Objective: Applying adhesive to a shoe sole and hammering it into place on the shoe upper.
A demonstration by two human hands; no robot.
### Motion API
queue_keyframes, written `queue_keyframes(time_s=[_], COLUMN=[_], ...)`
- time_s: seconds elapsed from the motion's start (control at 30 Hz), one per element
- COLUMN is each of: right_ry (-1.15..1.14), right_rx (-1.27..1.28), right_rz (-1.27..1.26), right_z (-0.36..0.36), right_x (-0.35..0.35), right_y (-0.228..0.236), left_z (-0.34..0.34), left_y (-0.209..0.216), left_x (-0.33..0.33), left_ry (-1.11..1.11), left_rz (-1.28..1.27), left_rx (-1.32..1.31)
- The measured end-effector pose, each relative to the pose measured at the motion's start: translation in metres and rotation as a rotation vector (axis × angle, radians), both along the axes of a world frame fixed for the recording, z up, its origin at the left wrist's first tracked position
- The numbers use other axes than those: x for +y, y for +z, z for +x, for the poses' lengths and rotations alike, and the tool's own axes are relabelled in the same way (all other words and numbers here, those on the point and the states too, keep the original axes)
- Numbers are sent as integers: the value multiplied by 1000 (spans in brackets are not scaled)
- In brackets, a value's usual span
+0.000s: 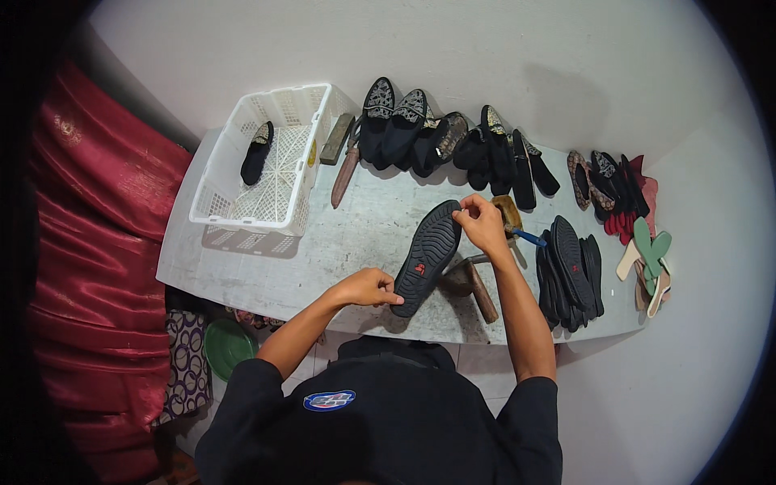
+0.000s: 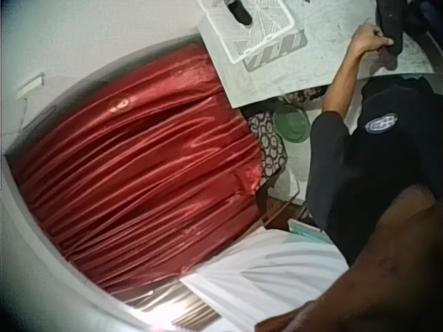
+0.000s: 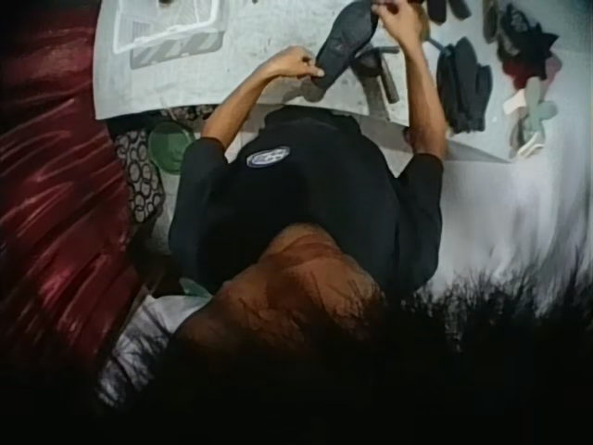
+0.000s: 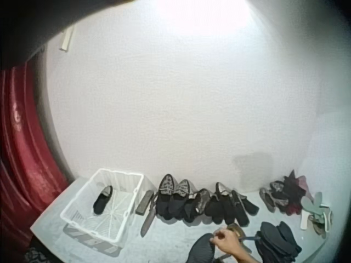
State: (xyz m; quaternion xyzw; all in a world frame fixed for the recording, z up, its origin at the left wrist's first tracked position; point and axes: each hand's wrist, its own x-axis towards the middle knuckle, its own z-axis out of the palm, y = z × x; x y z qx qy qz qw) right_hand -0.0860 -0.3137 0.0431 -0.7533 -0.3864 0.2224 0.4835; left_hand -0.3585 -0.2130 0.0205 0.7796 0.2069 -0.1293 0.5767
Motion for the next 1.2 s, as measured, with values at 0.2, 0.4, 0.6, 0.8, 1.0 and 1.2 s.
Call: queue_keyframes(time_s=[0.2,0.4,0.6,0.8,1.0,1.2], right_ry=[-47,-62,-66,-48,-107,127], right_rx=[-87,-28,29,101,140,262], right_rz=[-11,28,81,55,76,65], right_z=[1,1,4,4,-1,2], right_x=[2,3,7,11,11,4], right_y=[-12,-15,-16,-23,-28,-11], left_z=[-5,-1,9,10,11,10], left_y=[-14,-22,-34,-39,-40,-44], left_x=[9,-1,-20,-22,-20,-16], left_ry=[-16,82,59,-7,-29,-86], left_rz=[104,-45,-252,-184,-306,-411], left_rx=[11,-173,-328,-284,-210,-156])
